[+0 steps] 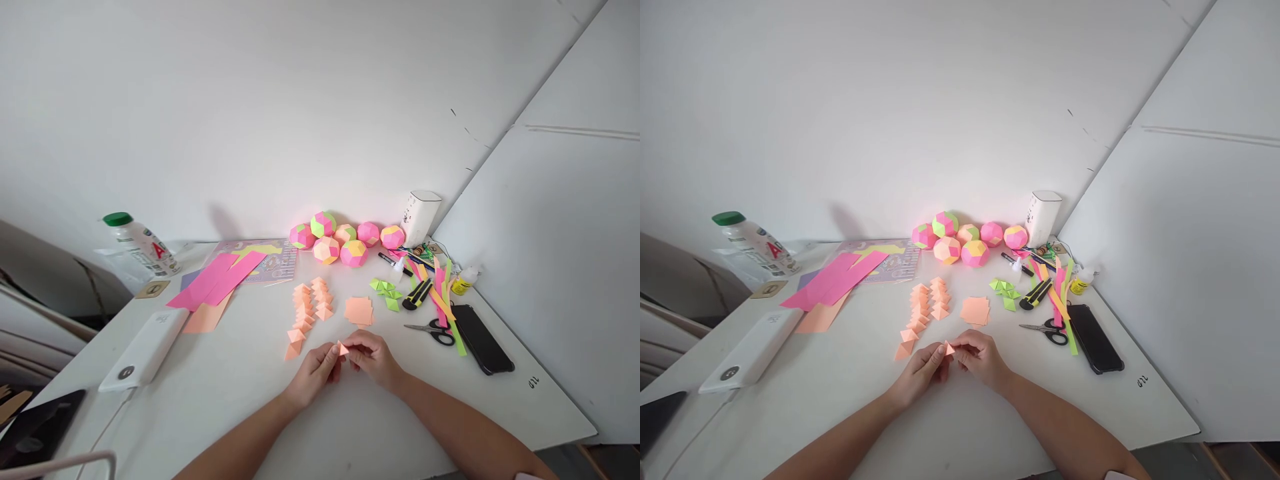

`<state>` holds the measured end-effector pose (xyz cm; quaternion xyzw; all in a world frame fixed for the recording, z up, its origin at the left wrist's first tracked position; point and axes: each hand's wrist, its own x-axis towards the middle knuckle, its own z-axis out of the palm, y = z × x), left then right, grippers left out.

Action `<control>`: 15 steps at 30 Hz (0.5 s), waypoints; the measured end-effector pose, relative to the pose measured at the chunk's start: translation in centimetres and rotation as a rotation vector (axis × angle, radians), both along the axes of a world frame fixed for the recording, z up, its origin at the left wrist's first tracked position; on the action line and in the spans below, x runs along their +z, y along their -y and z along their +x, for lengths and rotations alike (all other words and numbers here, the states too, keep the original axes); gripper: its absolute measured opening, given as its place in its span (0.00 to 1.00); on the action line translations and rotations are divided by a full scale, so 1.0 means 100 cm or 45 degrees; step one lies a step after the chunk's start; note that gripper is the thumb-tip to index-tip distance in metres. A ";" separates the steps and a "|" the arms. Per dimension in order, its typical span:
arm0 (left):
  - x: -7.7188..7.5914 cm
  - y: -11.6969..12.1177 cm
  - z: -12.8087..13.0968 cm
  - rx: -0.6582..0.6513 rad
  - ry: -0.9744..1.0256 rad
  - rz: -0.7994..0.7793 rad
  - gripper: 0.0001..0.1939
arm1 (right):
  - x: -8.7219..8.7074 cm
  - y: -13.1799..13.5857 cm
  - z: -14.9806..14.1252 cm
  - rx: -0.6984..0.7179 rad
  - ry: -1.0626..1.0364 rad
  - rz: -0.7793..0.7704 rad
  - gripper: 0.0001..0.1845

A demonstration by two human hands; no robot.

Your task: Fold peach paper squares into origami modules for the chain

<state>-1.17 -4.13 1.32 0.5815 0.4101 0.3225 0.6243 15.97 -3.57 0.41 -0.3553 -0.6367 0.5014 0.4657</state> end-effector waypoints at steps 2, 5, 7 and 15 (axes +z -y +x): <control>0.002 0.000 0.001 0.014 -0.020 0.037 0.23 | 0.000 -0.001 0.000 -0.022 -0.003 0.072 0.07; 0.004 0.000 0.002 0.009 -0.043 0.072 0.23 | -0.002 -0.002 0.000 -0.070 0.028 0.135 0.06; 0.004 0.000 0.003 0.016 -0.034 0.094 0.23 | -0.003 -0.002 0.000 -0.105 0.068 0.156 0.06; 0.001 -0.006 0.004 0.140 0.087 -0.007 0.19 | -0.004 -0.003 -0.001 -0.103 0.065 -0.132 0.11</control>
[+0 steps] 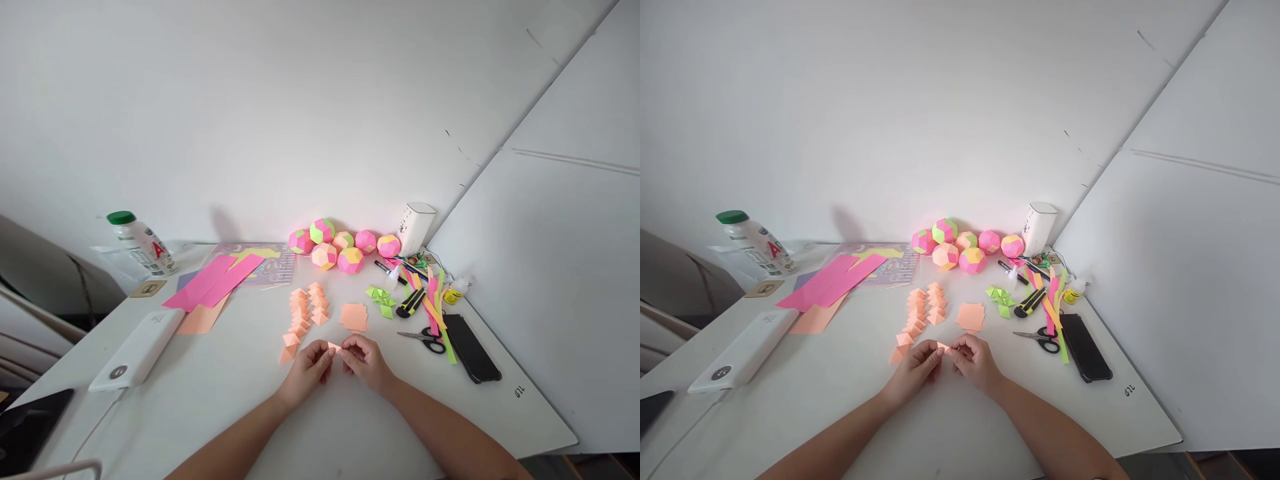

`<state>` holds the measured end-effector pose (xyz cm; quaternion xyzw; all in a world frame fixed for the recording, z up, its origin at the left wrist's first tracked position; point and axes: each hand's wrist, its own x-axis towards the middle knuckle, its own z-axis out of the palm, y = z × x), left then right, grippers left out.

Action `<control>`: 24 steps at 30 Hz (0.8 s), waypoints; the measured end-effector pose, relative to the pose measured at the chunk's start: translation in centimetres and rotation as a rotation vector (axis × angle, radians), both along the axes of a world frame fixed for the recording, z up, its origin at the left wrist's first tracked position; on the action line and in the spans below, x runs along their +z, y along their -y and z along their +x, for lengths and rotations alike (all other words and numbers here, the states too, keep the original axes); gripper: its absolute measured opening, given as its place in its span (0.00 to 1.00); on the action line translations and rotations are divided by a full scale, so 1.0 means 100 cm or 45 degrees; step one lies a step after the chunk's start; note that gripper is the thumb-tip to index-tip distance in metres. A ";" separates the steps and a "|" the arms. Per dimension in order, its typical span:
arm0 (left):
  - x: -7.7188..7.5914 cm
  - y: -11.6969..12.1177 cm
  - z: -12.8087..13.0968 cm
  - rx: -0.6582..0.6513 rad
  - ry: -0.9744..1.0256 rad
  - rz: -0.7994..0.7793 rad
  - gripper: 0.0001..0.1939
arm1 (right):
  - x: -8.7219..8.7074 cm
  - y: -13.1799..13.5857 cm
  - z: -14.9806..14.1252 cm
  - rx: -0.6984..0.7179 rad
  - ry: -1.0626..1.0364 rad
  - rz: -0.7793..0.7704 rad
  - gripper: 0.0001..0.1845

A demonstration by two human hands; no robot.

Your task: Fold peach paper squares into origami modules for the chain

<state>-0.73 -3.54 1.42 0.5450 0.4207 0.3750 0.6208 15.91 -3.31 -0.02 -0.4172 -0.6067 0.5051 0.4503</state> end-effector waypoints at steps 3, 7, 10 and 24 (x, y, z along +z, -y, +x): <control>0.001 -0.002 0.000 0.019 0.087 -0.054 0.19 | -0.001 -0.001 0.001 0.009 -0.015 -0.072 0.12; 0.002 -0.004 -0.001 0.020 0.139 -0.111 0.18 | -0.003 -0.004 0.003 0.042 0.005 -0.087 0.13; 0.002 -0.005 -0.001 0.012 0.165 -0.121 0.18 | -0.004 -0.005 0.003 0.061 0.025 -0.098 0.13; -0.006 -0.002 0.003 -0.046 0.015 0.028 0.19 | -0.002 -0.011 0.006 0.116 -0.040 -0.091 0.14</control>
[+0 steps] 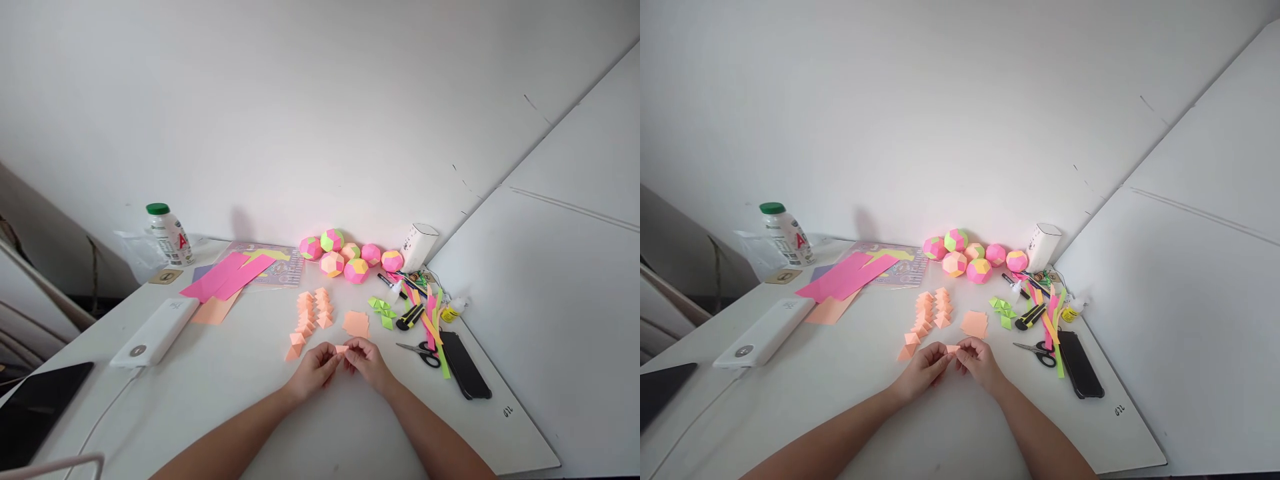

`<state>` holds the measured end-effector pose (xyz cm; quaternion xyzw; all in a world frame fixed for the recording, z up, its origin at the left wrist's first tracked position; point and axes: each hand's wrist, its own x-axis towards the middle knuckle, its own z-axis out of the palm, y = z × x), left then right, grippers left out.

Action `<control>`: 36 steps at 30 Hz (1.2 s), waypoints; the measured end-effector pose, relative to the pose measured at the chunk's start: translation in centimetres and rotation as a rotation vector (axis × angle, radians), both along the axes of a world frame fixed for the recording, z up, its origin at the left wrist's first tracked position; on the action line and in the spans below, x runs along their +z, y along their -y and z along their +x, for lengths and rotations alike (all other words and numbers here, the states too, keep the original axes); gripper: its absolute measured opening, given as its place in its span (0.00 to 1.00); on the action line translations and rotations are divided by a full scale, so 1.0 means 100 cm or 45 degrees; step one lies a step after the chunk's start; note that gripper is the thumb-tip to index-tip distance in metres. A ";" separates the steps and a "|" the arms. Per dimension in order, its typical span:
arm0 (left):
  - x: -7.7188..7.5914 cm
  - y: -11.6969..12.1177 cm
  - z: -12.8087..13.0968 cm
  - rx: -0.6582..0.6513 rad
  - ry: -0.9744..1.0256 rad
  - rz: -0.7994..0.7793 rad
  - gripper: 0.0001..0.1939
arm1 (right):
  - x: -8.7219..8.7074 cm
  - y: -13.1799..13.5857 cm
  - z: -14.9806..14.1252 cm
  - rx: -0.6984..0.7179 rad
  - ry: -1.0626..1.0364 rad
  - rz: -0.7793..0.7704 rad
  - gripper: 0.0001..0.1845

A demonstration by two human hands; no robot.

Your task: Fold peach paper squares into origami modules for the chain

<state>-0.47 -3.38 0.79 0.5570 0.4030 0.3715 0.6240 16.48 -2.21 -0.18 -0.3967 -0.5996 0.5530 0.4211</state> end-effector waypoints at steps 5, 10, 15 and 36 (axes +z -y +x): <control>-0.001 0.005 0.002 0.067 -0.262 0.319 0.16 | 0.004 -0.001 0.002 -0.018 0.057 0.065 0.15; -0.004 0.011 0.003 0.032 -0.463 0.724 0.18 | 0.011 -0.014 -0.005 -0.136 0.291 0.233 0.12; -0.008 0.014 0.003 -0.292 -0.512 1.162 0.06 | 0.018 -0.040 -0.024 -0.114 0.677 0.461 0.08; 0.000 0.015 -0.001 -0.517 -0.777 1.307 0.15 | 0.031 -0.043 0.021 -0.224 0.835 0.606 0.08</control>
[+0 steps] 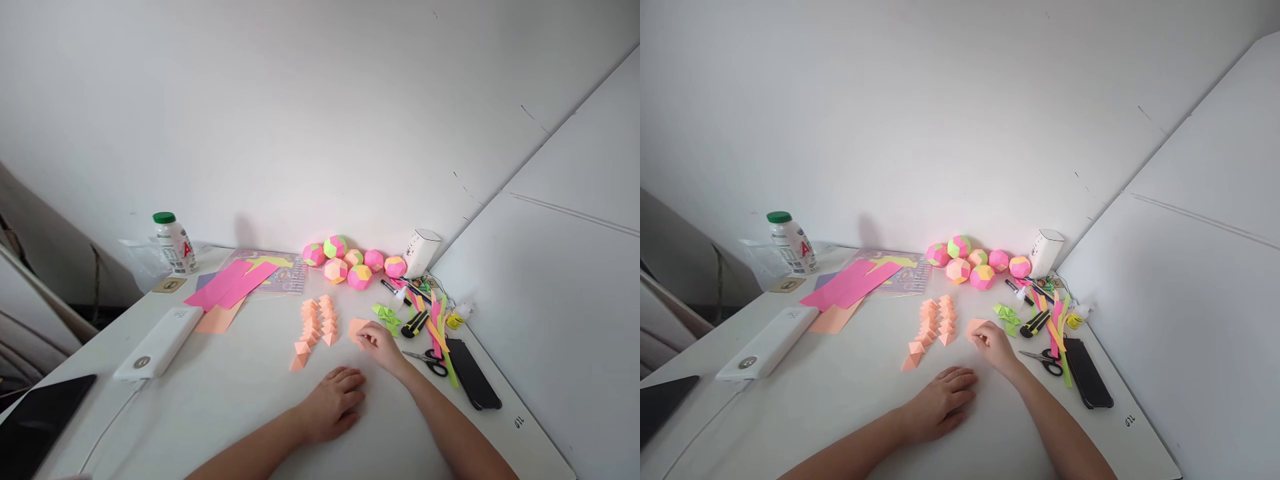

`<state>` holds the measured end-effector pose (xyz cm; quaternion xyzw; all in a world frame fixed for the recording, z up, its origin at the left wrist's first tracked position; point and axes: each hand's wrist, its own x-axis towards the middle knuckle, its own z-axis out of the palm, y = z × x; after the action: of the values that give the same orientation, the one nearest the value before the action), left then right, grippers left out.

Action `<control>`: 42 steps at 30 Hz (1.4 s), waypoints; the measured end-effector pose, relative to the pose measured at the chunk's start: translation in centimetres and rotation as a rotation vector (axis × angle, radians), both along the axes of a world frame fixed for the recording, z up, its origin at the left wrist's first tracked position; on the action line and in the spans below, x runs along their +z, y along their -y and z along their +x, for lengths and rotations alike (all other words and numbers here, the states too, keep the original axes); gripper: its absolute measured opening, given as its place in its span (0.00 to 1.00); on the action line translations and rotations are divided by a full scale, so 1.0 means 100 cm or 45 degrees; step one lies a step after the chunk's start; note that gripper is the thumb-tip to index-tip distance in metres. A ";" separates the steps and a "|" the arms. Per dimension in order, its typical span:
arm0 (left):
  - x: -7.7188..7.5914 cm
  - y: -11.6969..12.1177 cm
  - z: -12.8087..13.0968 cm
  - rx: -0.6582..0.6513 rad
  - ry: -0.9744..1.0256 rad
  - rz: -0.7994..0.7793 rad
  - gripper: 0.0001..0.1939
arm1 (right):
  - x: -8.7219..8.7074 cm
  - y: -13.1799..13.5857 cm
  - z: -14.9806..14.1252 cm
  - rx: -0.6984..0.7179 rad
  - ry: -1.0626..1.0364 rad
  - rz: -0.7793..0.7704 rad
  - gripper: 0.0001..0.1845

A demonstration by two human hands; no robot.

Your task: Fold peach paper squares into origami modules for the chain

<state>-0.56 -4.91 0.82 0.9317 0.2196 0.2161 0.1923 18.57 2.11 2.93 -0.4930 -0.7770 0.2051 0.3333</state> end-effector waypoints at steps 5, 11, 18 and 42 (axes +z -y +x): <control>0.003 0.001 -0.001 -0.006 -0.015 -0.032 0.15 | 0.016 0.037 0.102 -0.541 0.510 0.267 0.15; 0.012 0.000 -0.001 -0.010 -0.027 -0.077 0.15 | -0.008 0.079 0.195 -1.114 0.744 -0.221 0.37; 0.022 -0.002 -0.001 -0.026 -0.078 -0.095 0.16 | -0.020 0.086 0.204 -1.166 0.754 -0.283 0.37; 0.009 -0.004 -0.004 -0.025 -0.088 -0.138 0.18 | -0.016 0.087 0.203 -1.248 0.619 -0.221 0.33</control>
<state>-0.96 -4.56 1.68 0.9290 0.2284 0.1698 0.2367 38.86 -6.62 1.36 -0.8557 -0.4915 -0.0307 0.1590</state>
